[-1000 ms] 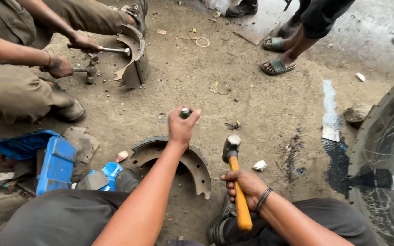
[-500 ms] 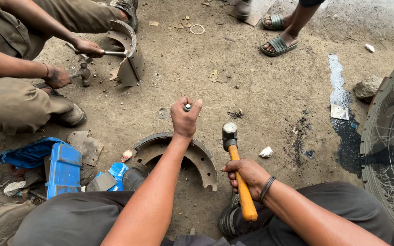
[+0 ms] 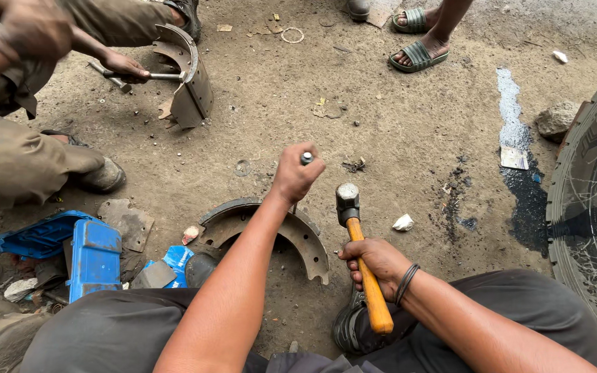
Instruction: The person replaces rivets on a heavy-duty brake shoe by hammering a punch into metal fasteners and cleaning the metal surface with a scraper and hammer.
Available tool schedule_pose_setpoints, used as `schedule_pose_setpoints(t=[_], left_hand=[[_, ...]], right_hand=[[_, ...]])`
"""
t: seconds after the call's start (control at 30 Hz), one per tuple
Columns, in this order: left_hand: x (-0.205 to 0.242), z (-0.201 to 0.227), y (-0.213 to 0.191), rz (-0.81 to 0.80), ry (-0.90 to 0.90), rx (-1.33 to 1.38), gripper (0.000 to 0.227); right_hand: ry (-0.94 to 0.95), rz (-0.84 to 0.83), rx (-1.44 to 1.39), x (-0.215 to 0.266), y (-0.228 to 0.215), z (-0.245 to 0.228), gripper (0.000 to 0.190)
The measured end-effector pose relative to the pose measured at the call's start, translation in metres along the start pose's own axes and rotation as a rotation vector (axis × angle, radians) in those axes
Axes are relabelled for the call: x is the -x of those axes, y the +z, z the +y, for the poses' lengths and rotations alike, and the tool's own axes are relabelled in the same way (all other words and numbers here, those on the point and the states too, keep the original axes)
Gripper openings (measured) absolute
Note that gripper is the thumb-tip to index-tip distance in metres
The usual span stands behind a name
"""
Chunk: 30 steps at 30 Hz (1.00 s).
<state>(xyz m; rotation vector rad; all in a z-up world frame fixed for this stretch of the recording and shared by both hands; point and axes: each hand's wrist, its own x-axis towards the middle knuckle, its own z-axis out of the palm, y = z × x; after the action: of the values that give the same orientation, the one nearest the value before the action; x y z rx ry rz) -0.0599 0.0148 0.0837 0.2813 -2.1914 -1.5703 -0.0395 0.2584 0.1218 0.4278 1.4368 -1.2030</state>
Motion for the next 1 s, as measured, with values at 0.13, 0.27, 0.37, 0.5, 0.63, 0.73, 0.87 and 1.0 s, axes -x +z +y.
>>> schedule_pose_setpoints(t=[0.13,0.27,0.37,0.5,0.63,0.73,0.87,1.0], left_hand=[[-0.005,0.000,-0.010,-0.260,-0.257,0.155,0.016],[-0.001,0.000,-0.019,-0.275,-0.284,0.353,0.025],[0.002,0.000,-0.020,-0.286,-0.288,0.422,0.030],[-0.002,0.004,-0.023,-0.404,-0.355,0.393,0.029],[-0.003,0.014,-0.027,-0.556,-0.385,0.395,0.018],[-0.003,0.020,-0.026,-0.586,-0.429,0.378,0.018],[0.001,0.012,-0.027,-0.587,-0.360,0.410,0.029],[0.004,0.002,-0.024,-0.606,-0.303,0.423,0.034]], right_hand=[[-0.028,-0.066,-0.013,0.001,-0.004,0.000,0.011],[-0.205,-0.168,0.037,0.011,-0.006,-0.008,0.013],[-0.410,-0.282,0.114,0.030,-0.007,-0.023,0.017],[-0.806,-0.411,0.354,0.067,-0.012,-0.055,0.026],[-0.926,-0.008,0.579,0.087,-0.002,-0.069,0.036],[-0.790,0.209,0.681,0.101,0.022,-0.070,0.041],[-1.057,0.241,0.795,0.149,0.041,-0.091,0.017],[-1.637,0.091,0.493,0.197,0.048,-0.100,0.015]])
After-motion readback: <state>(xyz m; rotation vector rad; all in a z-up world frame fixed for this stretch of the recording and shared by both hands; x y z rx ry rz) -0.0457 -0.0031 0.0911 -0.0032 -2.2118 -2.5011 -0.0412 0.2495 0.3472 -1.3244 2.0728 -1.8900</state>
